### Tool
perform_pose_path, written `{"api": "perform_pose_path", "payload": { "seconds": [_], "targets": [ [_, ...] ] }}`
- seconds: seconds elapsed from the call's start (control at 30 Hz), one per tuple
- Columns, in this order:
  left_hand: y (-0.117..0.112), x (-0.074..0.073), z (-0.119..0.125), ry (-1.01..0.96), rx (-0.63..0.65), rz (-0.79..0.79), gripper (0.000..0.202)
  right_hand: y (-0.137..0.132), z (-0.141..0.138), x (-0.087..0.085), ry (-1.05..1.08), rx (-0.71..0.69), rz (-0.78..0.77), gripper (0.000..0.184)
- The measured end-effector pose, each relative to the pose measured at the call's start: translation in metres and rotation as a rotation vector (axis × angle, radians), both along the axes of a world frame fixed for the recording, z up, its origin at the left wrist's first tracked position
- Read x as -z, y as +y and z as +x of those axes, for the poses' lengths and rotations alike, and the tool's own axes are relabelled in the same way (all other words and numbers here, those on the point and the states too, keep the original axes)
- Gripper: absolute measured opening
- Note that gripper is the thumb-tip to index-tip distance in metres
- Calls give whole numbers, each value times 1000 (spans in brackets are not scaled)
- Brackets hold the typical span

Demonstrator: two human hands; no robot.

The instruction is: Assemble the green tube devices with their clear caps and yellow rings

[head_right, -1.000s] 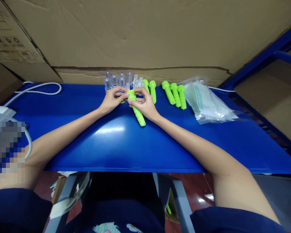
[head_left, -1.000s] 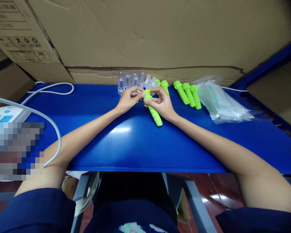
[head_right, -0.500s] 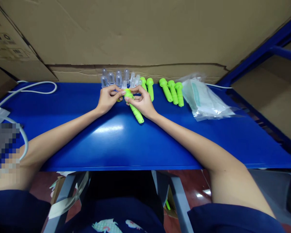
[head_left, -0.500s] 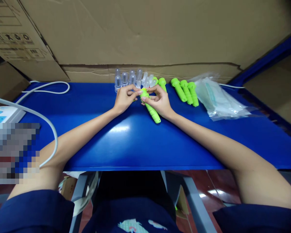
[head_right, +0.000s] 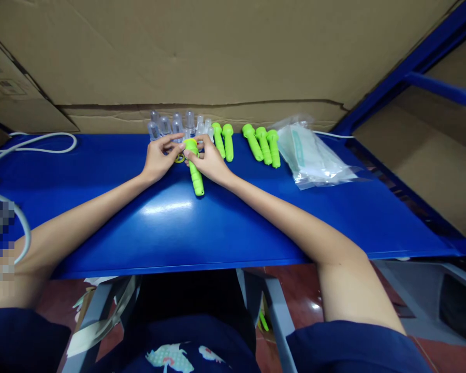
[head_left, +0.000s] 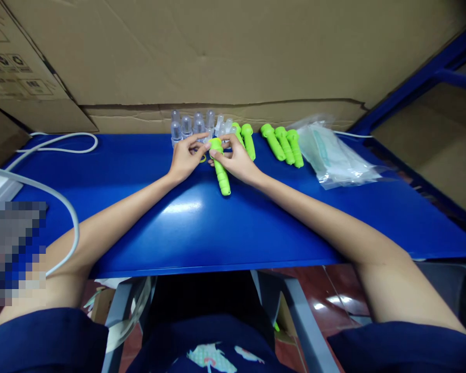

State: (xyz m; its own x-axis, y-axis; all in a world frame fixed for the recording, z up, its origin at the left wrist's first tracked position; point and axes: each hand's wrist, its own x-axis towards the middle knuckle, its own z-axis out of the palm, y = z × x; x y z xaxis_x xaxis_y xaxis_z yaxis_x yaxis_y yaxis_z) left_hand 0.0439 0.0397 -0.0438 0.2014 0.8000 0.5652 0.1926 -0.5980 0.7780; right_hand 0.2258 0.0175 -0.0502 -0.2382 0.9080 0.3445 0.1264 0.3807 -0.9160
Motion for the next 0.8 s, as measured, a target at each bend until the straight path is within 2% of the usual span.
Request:
{"api": "perform_pose_path", "payload": {
  "seconds": [0.13,0.23,0.57,0.8],
  "targets": [
    [6,1,-4,-22,-64,43,50,8,-5,-7,-28,16,6,73],
    [9,2,-5,-35,-61,37,54,7,-7,-9,-26,31,0,69],
    [-1,-2,1,-55,83,-67,65,-4,-9,-1,43,25,67,77],
    [3,2,0,-33,139,-74,65,-3,-4,1,38,23,53,78]
  ]
}}
